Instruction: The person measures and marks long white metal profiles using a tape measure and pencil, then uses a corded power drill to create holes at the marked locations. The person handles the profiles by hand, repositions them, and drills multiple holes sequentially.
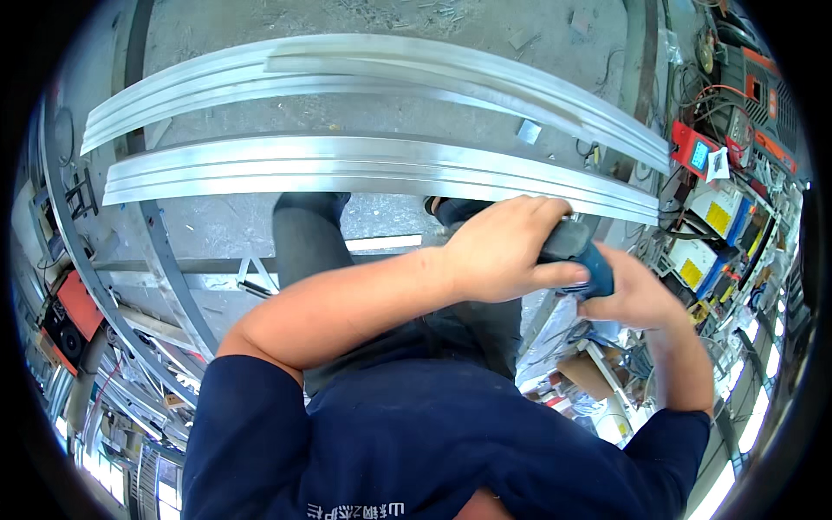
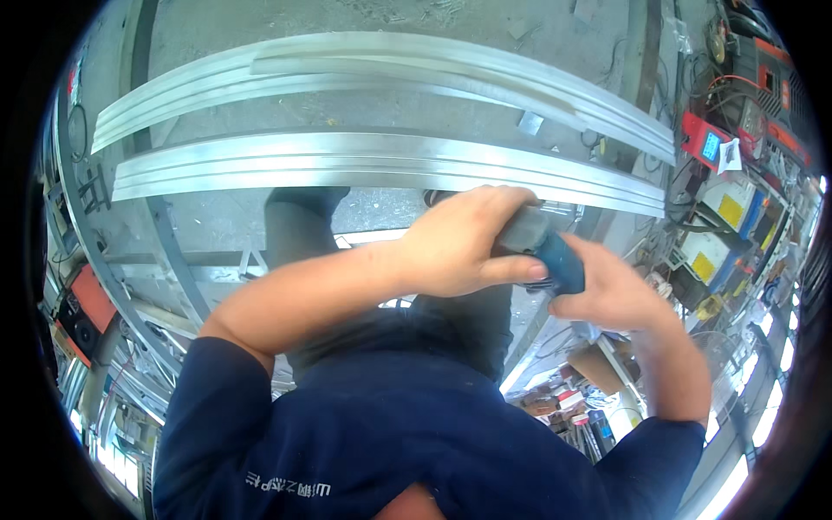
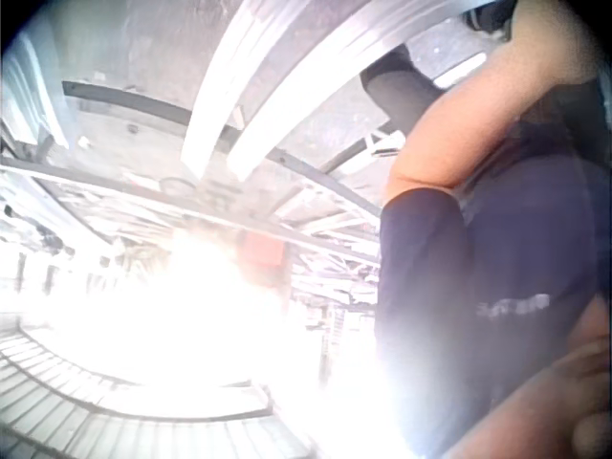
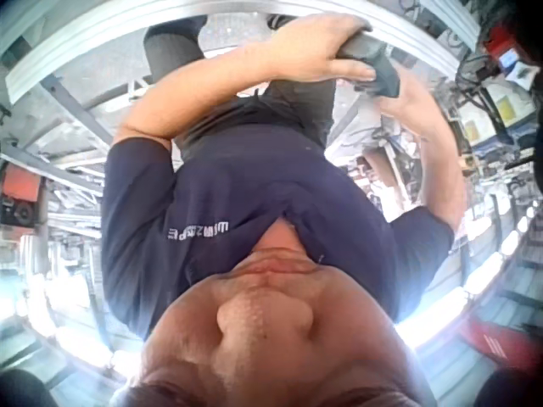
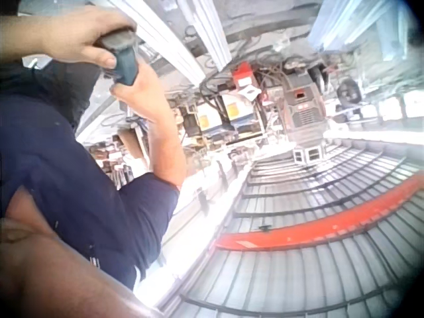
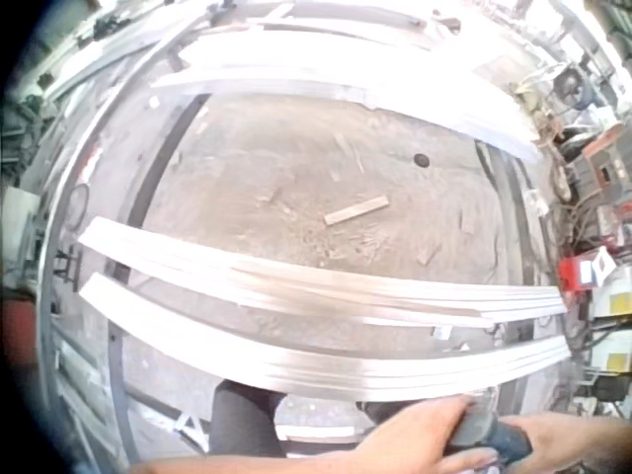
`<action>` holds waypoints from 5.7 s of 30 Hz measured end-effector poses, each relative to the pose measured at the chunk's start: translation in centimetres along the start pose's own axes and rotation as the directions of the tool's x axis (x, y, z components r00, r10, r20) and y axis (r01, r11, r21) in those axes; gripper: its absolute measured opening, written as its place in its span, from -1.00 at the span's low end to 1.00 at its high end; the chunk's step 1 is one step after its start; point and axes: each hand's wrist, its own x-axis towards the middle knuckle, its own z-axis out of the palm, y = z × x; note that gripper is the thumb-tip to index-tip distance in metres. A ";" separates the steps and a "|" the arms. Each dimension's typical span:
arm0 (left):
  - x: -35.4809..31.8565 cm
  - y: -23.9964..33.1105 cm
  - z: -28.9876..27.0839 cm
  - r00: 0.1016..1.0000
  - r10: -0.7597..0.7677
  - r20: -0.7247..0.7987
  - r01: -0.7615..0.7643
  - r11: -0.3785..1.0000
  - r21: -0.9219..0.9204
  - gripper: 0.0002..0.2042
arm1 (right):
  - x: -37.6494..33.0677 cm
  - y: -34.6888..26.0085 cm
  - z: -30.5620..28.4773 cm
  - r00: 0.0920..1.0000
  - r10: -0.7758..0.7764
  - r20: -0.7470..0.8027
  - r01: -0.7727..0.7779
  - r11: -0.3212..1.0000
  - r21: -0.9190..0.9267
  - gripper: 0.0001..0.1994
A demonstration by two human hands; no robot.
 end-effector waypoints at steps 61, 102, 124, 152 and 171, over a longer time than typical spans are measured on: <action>0.8 -5.4 5.1 0.341 -0.907 0.247 -0.076 -0.289 -0.954 -0.66 | 4.8 1.4 1.0 0.916 -0.387 0.110 0.288 0.439 -0.851 -0.03; -0.6 -5.4 2.0 0.330 -0.872 0.362 0.077 -0.357 -0.931 -0.58 | 5.8 -0.1 5.1 0.941 -0.336 -0.039 0.148 0.513 -0.845 -0.11; -1.7 -6.8 2.3 0.367 -0.862 0.349 0.168 -0.308 -0.937 -0.66 | 5.5 -0.4 6.8 0.961 -0.270 -0.051 0.084 0.467 -0.880 -0.07; 2.8 -2.3 4.4 0.513 -0.836 -0.195 0.492 0.473 -0.731 -0.44 | 15.5 7.4 1.3 0.814 -0.138 -0.563 0.180 0.984 0.018 0.00; -1.9 -4.4 4.3 0.446 -0.884 -0.139 0.750 0.454 -0.481 -0.61 | 19.2 19.4 -15.4 0.389 0.231 -0.892 -0.094 0.973 0.211 -0.04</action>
